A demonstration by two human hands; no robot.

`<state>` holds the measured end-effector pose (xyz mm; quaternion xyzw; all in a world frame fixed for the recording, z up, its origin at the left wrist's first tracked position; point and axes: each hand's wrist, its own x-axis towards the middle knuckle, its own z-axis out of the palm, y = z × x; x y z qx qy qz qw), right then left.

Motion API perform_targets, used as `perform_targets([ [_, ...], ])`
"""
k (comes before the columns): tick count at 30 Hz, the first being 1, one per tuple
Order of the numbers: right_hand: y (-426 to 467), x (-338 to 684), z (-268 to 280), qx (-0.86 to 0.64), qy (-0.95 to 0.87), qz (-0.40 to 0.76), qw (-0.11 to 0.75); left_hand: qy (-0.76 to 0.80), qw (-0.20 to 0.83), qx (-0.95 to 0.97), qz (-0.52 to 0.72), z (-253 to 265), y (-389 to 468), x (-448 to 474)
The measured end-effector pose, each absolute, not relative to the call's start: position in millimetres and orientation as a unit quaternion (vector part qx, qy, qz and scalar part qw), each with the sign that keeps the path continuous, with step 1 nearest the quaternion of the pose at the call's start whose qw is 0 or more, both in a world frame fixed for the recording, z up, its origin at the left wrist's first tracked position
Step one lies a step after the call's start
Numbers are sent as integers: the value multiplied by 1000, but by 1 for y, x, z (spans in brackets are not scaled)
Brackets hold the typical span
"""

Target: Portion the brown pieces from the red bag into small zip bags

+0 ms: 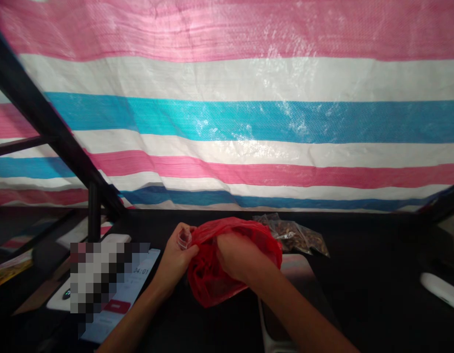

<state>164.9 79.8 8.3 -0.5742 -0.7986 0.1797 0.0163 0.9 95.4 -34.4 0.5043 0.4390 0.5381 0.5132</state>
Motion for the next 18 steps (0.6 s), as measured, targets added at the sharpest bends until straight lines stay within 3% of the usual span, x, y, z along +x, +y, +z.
perform_targets([
  [18, 78, 160, 21, -570, -804, 168, -4, 462, 540, 485, 509, -35, 91, 1],
])
